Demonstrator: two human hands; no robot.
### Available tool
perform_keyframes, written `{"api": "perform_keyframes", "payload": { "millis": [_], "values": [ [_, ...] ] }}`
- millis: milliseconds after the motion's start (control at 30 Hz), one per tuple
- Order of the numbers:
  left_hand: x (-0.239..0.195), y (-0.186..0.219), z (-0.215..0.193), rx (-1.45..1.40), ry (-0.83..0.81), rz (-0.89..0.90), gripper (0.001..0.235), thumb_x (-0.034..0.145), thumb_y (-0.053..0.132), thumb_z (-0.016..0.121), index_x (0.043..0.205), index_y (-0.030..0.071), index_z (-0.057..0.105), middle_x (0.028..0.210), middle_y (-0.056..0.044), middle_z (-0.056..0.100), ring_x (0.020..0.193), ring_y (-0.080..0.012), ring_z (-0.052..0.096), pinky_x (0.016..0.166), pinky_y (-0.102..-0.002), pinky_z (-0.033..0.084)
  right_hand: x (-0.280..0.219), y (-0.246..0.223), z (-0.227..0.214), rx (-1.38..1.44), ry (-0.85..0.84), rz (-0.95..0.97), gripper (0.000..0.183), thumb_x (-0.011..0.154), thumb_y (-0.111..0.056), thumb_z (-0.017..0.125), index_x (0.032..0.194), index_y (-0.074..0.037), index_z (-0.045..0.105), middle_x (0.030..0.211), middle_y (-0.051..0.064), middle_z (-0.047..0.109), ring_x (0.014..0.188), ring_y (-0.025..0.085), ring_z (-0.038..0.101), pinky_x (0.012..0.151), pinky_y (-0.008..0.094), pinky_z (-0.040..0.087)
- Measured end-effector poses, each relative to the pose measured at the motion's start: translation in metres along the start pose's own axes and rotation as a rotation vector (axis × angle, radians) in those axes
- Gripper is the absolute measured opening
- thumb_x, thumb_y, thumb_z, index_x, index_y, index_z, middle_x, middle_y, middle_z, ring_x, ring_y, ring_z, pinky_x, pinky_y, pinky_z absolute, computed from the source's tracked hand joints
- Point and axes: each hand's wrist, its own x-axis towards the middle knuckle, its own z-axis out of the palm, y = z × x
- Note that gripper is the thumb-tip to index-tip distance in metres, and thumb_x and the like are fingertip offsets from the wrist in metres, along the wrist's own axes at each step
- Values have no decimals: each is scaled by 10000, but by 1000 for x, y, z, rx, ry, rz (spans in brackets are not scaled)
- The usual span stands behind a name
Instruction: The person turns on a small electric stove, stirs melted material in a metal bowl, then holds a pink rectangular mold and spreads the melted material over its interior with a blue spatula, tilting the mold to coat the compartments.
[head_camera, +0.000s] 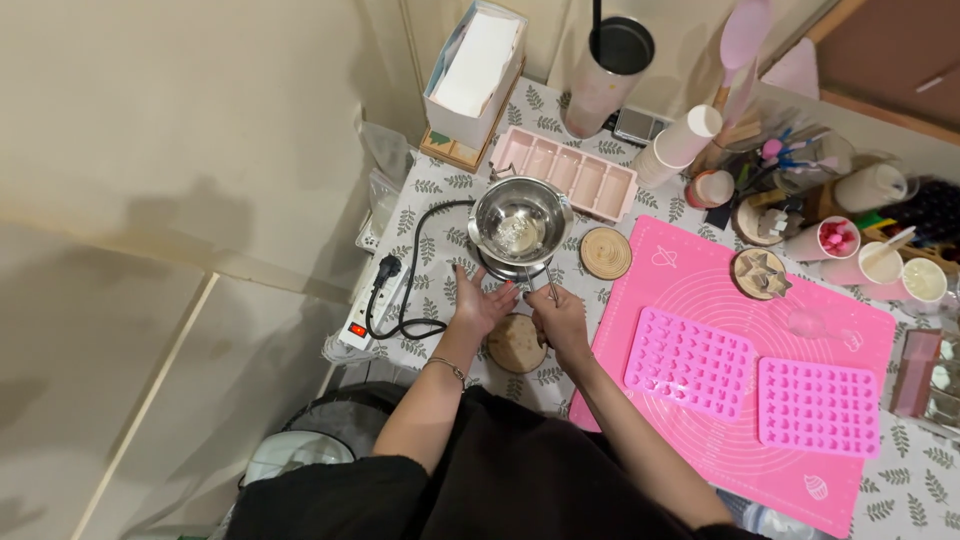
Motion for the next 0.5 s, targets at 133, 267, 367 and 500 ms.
{"api": "perform_keyframes", "payload": {
  "millis": [133, 267, 367, 500],
  "values": [
    [-5, -2, -5, -5, 0, -7, 864, 923, 809, 196, 1612, 289, 241, 1249, -279, 588, 1191, -401, 604, 1097, -529, 424, -8, 12, -1, -32, -18, -39, 199, 925, -176, 654, 795, -39, 591, 556, 17, 541, 417, 80, 462, 379, 254, 361],
    [-15, -1, -4, -28, -3, -10, 896, 921, 823, 210, 1603, 246, 277, 1187, -256, 578, 1140, -383, 606, 1091, -513, 441, -13, 13, 5, -29, -30, -29, 211, 940, -182, 638, 801, -35, 578, 555, 35, 556, 419, 97, 478, 396, 253, 367],
    [-17, -8, -2, -49, -24, -3, 917, 912, 832, 225, 1600, 231, 305, 1239, -248, 556, 1139, -359, 613, 1084, -502, 414, -15, 17, 4, 5, -46, -29, 204, 948, -194, 630, 831, -34, 583, 576, 38, 574, 441, 106, 507, 417, 258, 391],
    [-24, -13, -3, -146, -29, 0, 887, 927, 808, 256, 1598, 229, 304, 1329, -270, 517, 1156, -349, 603, 1085, -502, 386, -20, 16, 3, -44, -90, 27, 189, 948, -220, 641, 911, -40, 595, 615, 50, 604, 483, 125, 564, 451, 273, 425]
  ]
}}
